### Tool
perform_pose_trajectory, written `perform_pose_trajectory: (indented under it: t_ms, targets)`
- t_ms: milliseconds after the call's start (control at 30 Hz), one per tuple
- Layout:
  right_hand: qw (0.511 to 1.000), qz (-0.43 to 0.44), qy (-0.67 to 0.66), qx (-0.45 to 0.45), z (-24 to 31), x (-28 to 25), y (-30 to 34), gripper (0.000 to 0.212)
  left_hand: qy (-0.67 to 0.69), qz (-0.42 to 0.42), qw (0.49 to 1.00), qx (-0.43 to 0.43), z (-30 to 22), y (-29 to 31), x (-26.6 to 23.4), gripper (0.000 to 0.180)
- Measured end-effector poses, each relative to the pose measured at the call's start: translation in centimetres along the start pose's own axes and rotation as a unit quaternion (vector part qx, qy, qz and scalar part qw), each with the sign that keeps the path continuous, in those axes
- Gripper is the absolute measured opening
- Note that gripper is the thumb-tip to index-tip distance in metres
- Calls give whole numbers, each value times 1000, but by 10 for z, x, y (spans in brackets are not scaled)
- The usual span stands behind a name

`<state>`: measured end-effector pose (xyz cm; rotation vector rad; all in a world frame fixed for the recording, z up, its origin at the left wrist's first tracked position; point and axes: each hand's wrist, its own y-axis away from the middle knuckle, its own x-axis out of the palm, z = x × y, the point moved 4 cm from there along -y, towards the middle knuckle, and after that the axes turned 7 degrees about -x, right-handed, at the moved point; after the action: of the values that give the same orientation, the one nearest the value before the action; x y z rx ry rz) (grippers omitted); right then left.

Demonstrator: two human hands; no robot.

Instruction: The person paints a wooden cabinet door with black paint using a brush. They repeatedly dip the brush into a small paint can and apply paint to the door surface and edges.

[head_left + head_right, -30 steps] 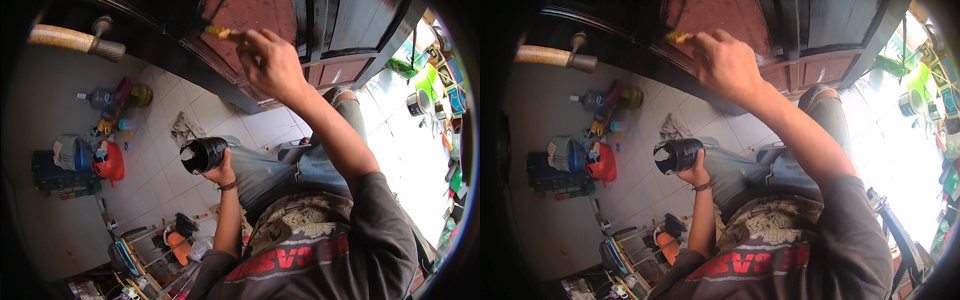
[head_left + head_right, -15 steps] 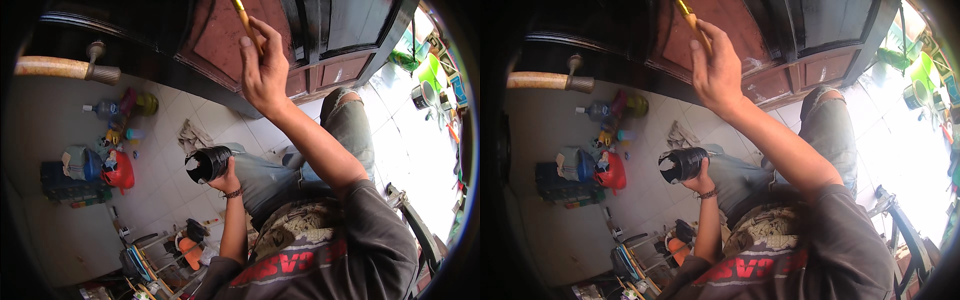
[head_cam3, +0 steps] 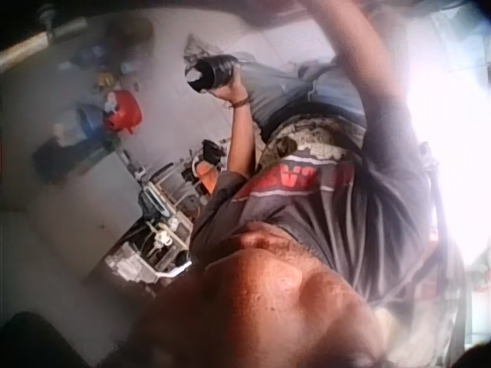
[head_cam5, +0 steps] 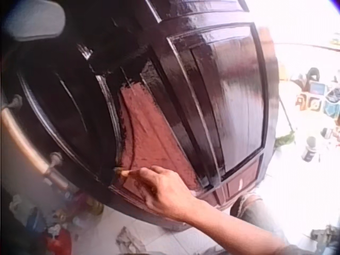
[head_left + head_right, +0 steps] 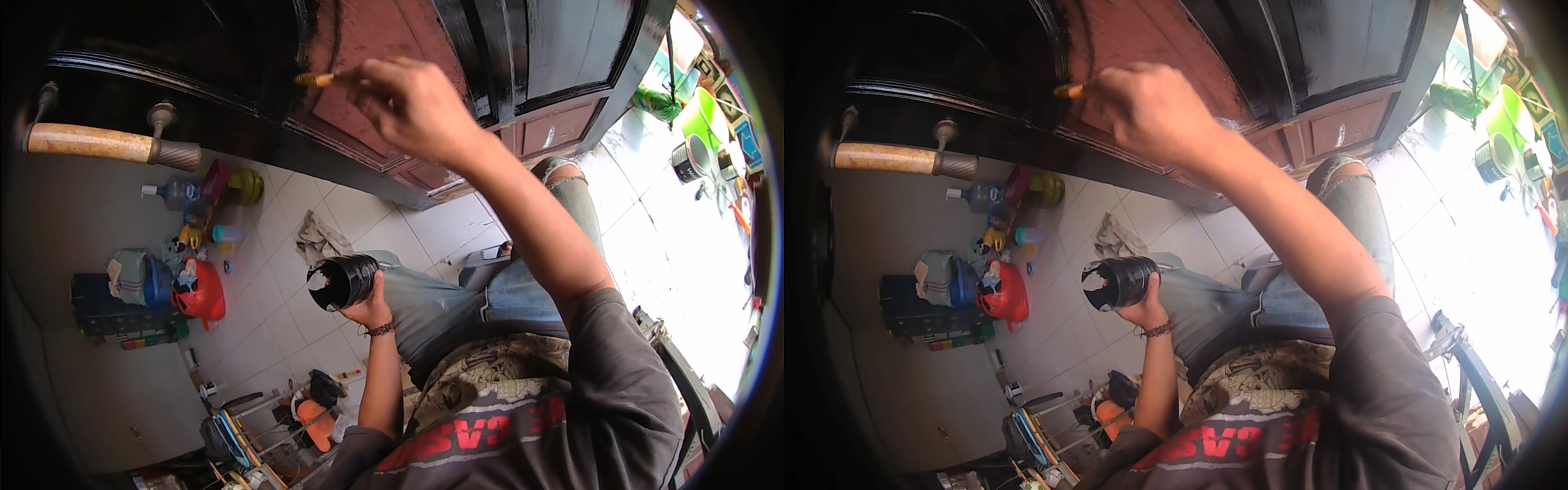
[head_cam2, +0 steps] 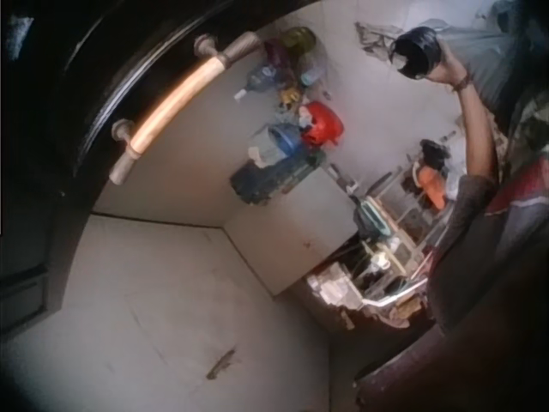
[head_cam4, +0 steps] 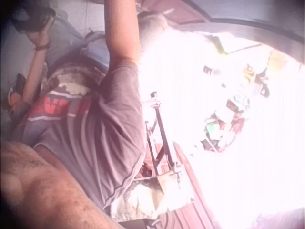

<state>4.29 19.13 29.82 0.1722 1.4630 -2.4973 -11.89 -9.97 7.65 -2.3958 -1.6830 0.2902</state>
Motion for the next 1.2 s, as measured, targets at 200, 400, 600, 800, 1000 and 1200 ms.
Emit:
perform_pose_trajectory:
  t_ms: [200,400,600,800,1000,1200]
  targets:
    - [978,-206,-22,37,19,-39,4,26,4,-4,1000,7,-3,1,5,91]
    - [995,-71,-32,61,12,49,52,37,3,3,1000,-4,-7,-2,8,96]
    - [959,49,-152,234,18,30,95,20,42,42,997,-48,-7,-1,11,100]
    - [907,267,-201,254,24,-69,93,16,-104,127,981,107,-16,1,34,98]
    - [907,410,-31,90,82,-87,68,22,-160,129,950,235,-56,9,68,85]
    - [866,494,77,17,89,-32,85,25,-177,140,938,262,-59,21,75,87]
